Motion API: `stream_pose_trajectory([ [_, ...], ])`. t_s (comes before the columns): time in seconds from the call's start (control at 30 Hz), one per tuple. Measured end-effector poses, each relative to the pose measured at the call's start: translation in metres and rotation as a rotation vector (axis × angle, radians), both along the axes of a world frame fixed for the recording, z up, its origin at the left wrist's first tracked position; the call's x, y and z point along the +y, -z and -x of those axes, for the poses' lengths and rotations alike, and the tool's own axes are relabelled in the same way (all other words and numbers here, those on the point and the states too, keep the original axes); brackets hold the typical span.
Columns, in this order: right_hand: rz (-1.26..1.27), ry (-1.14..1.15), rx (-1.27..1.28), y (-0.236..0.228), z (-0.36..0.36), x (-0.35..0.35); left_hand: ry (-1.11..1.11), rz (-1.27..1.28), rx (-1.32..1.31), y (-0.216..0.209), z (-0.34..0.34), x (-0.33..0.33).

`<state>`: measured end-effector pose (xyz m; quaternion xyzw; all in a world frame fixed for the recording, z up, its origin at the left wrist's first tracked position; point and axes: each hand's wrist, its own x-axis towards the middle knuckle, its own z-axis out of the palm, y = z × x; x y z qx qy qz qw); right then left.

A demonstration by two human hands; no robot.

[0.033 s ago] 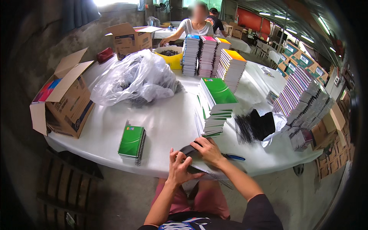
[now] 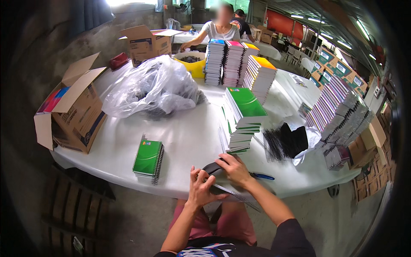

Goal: The person manually binds notebooks by threading a spiral coil through pre-punched holes, trimming the excess wire with pliers, and stacking the completed notebooks on a table.

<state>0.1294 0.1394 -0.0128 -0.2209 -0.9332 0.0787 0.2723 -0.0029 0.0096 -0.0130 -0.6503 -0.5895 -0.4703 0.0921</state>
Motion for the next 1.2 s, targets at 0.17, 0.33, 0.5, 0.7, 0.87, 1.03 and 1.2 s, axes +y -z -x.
stream_pose_trajectory([
  [0.17,1.012,-0.223,0.726,-0.019,-0.059,-0.018,-0.012,-0.002,-0.024,0.008,-0.005,0.001],
  [0.33,0.898,-0.259,0.273,-0.030,-0.068,-0.032,0.005,-0.030,-0.064,0.013,-0.003,0.004],
  [0.5,0.924,-0.415,0.382,-0.049,-0.064,-0.031,-0.006,-0.058,-0.020,0.003,-0.003,0.005],
  [0.7,0.939,-0.527,0.399,-0.066,-0.060,-0.032,0.012,-0.011,-0.005,0.000,-0.003,0.007],
  [0.87,0.665,-0.086,0.209,-0.041,-0.056,-0.018,0.012,0.022,-0.029,-0.003,0.001,0.009],
  [1.03,0.628,0.009,0.192,-0.061,-0.036,-0.026,0.026,-0.042,-0.220,0.004,0.003,0.010],
  [1.2,0.714,-0.240,0.162,-0.079,-0.025,-0.040,0.099,0.023,-0.397,0.008,0.009,0.009],
])
